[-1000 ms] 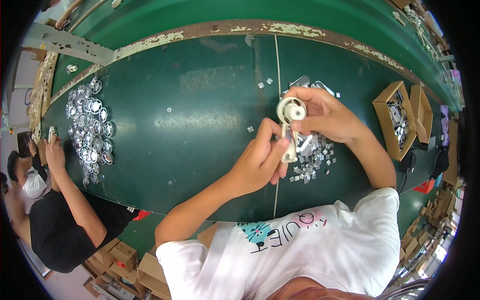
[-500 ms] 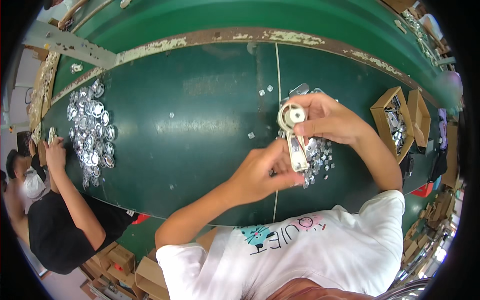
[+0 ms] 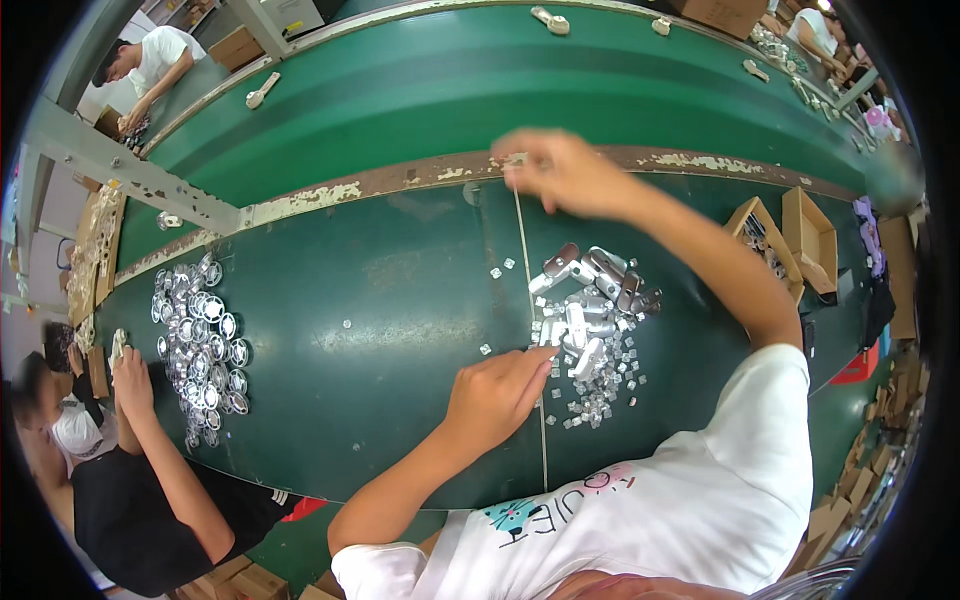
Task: The person assembles components by fitting small metal pieces into metal plates, attaching the plates to plastic housings, and placing the assembled parts onto the conveyor belt.
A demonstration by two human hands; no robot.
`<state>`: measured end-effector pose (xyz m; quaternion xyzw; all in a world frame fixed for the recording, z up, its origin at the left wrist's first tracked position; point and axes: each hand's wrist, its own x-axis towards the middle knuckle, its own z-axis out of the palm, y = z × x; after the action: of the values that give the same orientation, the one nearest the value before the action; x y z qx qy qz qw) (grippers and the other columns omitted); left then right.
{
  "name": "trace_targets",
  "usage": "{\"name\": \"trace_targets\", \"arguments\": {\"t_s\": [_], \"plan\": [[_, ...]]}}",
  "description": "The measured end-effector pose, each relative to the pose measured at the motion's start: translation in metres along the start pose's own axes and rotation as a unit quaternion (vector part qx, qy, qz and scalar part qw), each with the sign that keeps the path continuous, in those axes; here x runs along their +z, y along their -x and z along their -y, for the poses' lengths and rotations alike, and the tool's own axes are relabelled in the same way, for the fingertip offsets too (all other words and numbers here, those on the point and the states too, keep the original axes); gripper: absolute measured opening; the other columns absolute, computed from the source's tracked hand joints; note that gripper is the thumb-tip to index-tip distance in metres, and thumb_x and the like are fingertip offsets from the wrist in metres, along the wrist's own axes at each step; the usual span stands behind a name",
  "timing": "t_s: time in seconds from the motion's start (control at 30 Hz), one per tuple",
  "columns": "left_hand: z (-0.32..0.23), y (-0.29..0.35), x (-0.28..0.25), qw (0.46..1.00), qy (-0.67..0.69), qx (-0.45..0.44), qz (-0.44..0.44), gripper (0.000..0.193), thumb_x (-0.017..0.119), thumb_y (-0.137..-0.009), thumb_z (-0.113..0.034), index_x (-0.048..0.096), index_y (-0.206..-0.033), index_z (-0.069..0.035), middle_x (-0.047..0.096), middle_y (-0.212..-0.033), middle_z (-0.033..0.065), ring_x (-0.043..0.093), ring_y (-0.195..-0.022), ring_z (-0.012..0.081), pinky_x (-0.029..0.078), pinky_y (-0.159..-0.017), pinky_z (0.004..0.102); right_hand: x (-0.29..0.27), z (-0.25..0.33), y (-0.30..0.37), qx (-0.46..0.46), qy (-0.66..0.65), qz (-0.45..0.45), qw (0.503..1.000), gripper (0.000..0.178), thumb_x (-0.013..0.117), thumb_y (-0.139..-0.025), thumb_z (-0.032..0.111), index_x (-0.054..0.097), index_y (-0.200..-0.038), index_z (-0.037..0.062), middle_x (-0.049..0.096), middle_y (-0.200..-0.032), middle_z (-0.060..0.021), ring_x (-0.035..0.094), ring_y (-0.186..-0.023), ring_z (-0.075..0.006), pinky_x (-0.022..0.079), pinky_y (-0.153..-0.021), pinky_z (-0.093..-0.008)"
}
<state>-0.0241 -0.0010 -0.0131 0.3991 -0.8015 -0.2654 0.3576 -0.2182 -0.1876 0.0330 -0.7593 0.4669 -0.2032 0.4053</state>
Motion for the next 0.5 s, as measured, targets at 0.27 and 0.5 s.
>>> {"name": "trace_targets", "arguments": {"t_s": [0.27, 0.5], "plan": [[-0.013, -0.006, 0.000, 0.995, -0.056, 0.075, 0.033, 0.028, 0.070, -0.077, -0.007, 0.067, -0.105, -0.007, 0.062, -0.090, 0.0068, 0.058, -0.076, 0.0240, 0.049, -0.067, 0.0332, 0.027, -0.005, 0.168, -0.064, 0.255, -0.157, 0.952, 0.025, 0.073, -0.076, 0.015, 0.065, -0.098, 0.0077, 0.052, -0.085, -0.0051, 0.050, -0.079, -0.0246, 0.042, -0.067, -0.0369], [-0.021, 0.002, 0.019, 0.968, -0.178, 0.140, 0.109, 0.037, 0.073, -0.075, -0.028, 0.067, -0.112, -0.023, 0.053, -0.124, -0.0011, 0.047, -0.104, 0.0216, 0.036, -0.083, 0.0362, 0.055, -0.024, 0.175, -0.112, 0.249, -0.203, 0.940, 0.011, 0.069, -0.078, 0.008, 0.060, -0.083, 0.0056, 0.054, -0.078, -0.0068, 0.053, -0.076, -0.0266, 0.040, -0.067, -0.0372]]}}
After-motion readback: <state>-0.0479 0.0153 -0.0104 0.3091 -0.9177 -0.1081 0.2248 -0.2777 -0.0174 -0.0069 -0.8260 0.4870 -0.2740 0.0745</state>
